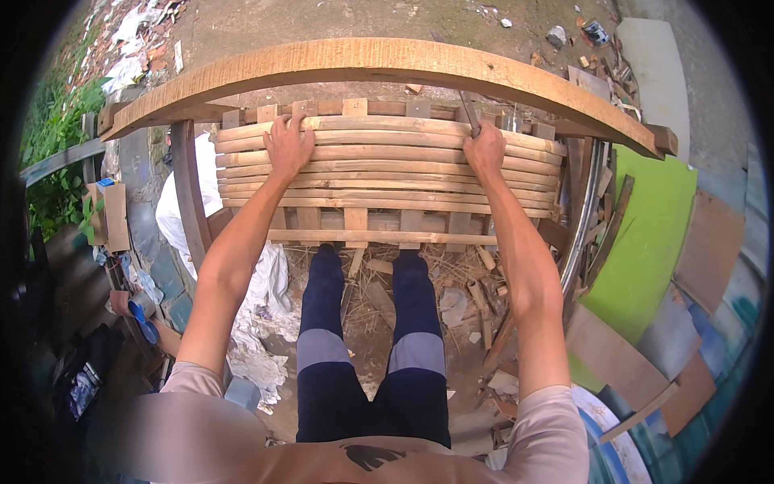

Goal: The person sits on the ground and uses a knife to shave thin strips from bamboo pieces, holding the bamboo with one hand and shaving with the other. The person occasionally places shaved pieces onto a nearby wooden frame.

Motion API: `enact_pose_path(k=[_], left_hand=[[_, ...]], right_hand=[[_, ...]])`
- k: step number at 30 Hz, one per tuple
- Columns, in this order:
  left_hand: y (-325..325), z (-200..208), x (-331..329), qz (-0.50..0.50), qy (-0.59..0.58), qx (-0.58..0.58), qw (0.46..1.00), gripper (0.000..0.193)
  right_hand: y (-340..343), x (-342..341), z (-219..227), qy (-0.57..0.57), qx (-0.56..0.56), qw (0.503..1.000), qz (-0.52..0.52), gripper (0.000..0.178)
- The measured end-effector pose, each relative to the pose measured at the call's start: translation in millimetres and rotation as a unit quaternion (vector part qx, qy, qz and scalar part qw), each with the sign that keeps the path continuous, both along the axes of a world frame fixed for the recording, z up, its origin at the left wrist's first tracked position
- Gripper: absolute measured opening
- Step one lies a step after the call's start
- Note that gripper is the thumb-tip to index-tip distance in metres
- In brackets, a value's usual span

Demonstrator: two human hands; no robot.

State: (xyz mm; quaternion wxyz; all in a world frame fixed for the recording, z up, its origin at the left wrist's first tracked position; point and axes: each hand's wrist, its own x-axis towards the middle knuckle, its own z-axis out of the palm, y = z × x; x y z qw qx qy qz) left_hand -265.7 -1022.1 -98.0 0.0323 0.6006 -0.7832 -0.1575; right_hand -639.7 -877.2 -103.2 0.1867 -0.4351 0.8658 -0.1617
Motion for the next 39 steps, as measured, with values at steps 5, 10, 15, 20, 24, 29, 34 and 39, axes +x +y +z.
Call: enact_pose_path(k=[5, 10, 15, 20, 24, 29, 34, 39], left_hand=[[-3, -9, -1, 0.029, -0.012, 0.004, 1.000, 0.044], [-4, -13, 1, 0.022, -0.009, -0.021, 1.000, 0.045], [-2, -20, 3, 0.017, -0.002, -0.045, 0.999, 0.043], [-2, -21, -1, 0.026, -0.009, -0.047, 0.998, 0.044], [-2, -21, -4, 0.021, -0.011, -0.052, 0.998, 0.049], [13, -22, -31, -0.078, 0.008, -0.086, 0.993, 0.053], [37, -28, -70, -0.110, -0.060, -0.041, 0.991, 0.061], [39, -31, -73, -0.105, -0.045, -0.029, 0.993, 0.067]], right_hand=[[-4, 0, 8, 0.018, 0.020, 0.999, 0.030, 0.018], [-6, 0, 8, 0.054, 0.001, 0.996, 0.067, 0.018], [-8, 3, 10, 0.054, 0.012, 0.997, 0.050, 0.017], [-13, 1, 19, 0.054, 0.039, 0.996, 0.052, 0.020], [-13, -2, 13, 0.067, 0.040, 0.995, 0.058, 0.023], [-7, 0, 11, 0.077, 0.013, 0.994, 0.071, 0.025], [-1, 8, 9, 0.071, 0.010, 0.994, 0.083, 0.023], [6, 9, 3, 0.068, -0.025, 0.993, 0.090, 0.029]])
